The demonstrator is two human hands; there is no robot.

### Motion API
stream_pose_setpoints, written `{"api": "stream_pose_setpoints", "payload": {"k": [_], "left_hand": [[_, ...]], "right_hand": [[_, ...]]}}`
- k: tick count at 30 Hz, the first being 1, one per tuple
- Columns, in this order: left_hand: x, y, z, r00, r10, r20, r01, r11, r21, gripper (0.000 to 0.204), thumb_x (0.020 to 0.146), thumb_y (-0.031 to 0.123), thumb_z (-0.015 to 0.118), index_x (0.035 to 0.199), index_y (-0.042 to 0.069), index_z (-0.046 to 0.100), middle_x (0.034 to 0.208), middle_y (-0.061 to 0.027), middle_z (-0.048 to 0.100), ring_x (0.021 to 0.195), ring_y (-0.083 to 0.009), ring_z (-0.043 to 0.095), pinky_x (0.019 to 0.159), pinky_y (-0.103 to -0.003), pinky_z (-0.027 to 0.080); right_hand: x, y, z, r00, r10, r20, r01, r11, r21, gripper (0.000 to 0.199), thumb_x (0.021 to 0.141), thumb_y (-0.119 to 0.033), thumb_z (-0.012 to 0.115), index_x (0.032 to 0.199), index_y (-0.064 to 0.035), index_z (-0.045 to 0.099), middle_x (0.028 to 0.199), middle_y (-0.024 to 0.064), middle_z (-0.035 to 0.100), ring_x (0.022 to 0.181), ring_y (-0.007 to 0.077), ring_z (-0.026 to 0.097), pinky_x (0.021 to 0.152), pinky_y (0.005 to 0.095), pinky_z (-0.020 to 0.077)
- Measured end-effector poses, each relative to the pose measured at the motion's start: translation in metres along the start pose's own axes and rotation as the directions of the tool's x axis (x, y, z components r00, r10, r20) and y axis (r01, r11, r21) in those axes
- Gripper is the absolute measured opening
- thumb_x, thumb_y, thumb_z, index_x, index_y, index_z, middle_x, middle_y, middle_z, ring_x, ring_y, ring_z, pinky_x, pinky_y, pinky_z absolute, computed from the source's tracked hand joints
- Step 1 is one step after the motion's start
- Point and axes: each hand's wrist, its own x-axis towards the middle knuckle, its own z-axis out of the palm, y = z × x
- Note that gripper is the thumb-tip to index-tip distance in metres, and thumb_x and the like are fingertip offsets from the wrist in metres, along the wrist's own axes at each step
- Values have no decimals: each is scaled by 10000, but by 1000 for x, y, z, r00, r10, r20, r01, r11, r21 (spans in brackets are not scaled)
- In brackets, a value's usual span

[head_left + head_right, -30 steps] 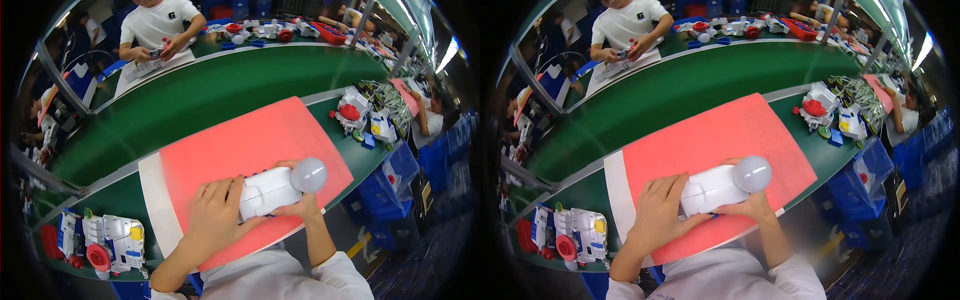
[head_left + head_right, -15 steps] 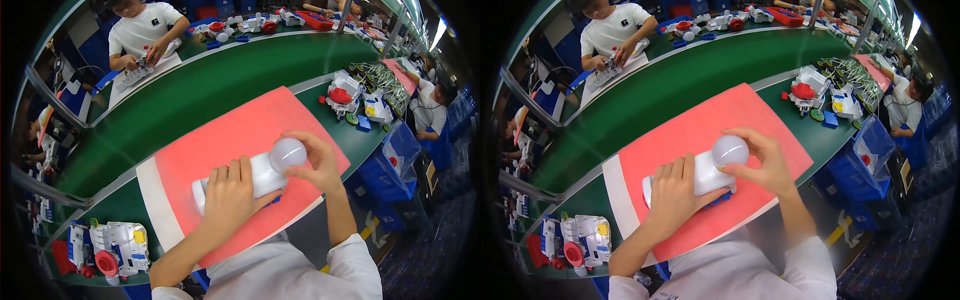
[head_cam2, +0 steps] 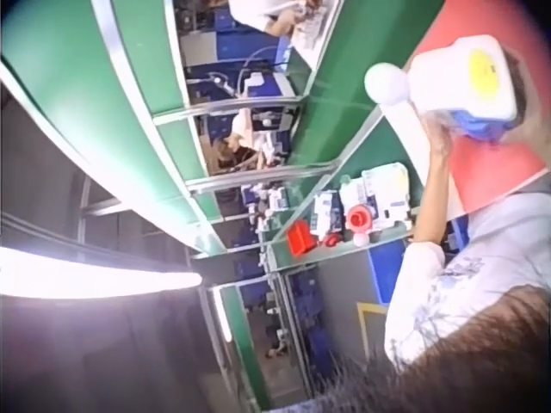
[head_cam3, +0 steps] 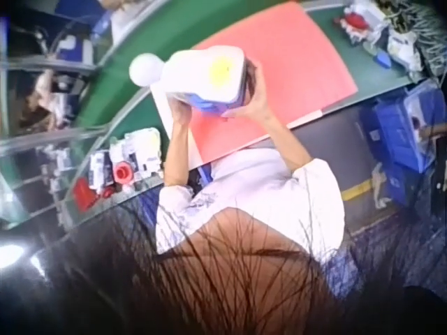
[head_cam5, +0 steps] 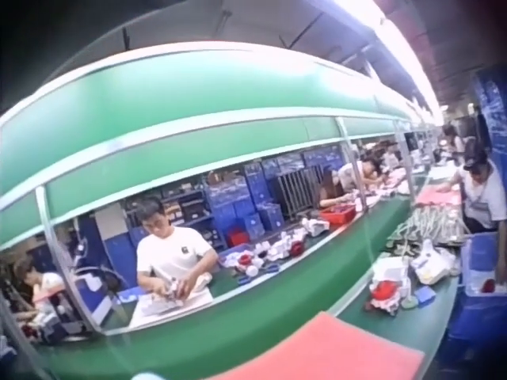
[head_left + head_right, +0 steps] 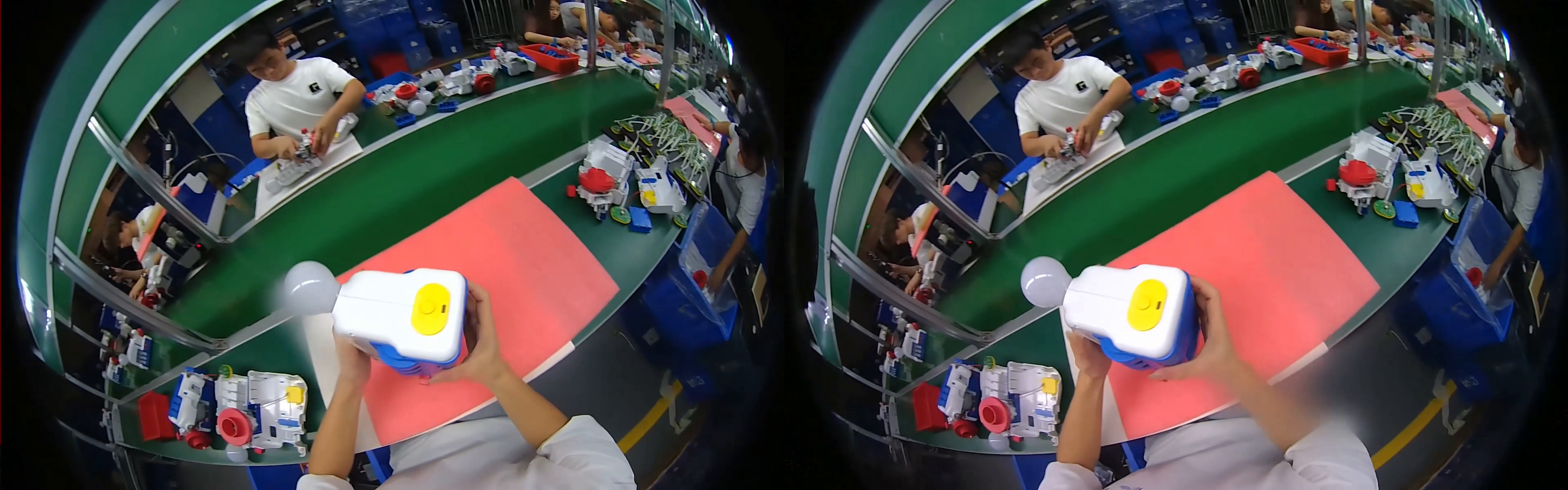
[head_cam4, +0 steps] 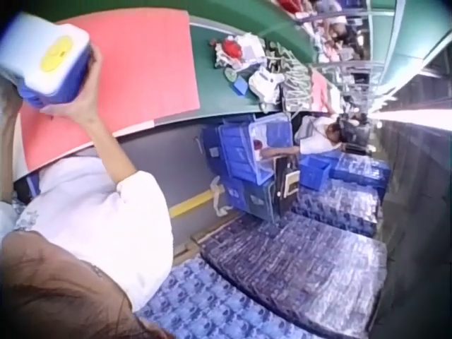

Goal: Assembling the plastic components, wiring, and light bulb of a toy device on an assembly line.

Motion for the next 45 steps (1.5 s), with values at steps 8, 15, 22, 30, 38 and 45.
{"api": "stream_pose_setpoints", "payload": {"k": [8,15,22,30,38,45], "left_hand": [[6,-29,-18,938,306,162,-155,789,-595,1030,823,872,359,1491,88,373,1498,-162,437,1336,-359,480,1132,-520,385],[3,-61,-75,984,136,117,8,620,-785,717,987,600,447,1467,69,402,1428,-149,507,1260,-303,533,1080,-492,436],[-23,-29,-21,988,7,151,106,682,-724,679,1002,595,399,1461,94,424,1398,-141,541,1241,-318,544,1074,-488,441],[-6,3,-36,991,110,75,-37,767,-641,666,998,583,426,1447,91,443,1387,-142,547,1246,-317,538,1089,-478,424],[126,38,-150,827,505,-247,-390,832,393,880,899,732,483,1371,-11,495,1268,-195,596,1149,-317,587,1033,-455,436],[272,51,-143,970,128,206,-188,-141,972,742,752,533,751,1255,15,580,1111,-248,669,1013,-443,641,863,-510,512]], "right_hand": [[5,-14,36,972,-218,86,234,895,-380,1147,471,-335,976,1419,-18,414,1325,216,526,1194,369,569,987,451,479],[7,-40,51,966,-82,246,201,838,-508,1260,513,-545,934,1473,10,335,1408,222,505,1271,413,522,1050,520,423],[-10,-10,61,980,-121,159,177,892,-415,1244,560,-385,956,1513,-20,245,1552,247,308,1445,447,293,1140,552,333],[-12,7,69,950,-282,133,310,900,-307,1025,564,-259,947,1413,-34,419,1457,168,491,1374,405,425,1116,525,381],[-15,7,33,978,196,70,-96,722,-685,991,793,-360,816,1520,6,250,1563,243,277,1400,412,362,1141,494,337],[-37,27,-1,976,215,-41,-170,626,-761,781,852,-305,749,1480,-52,358,1437,209,417,1305,390,464,1057,452,436]]}}
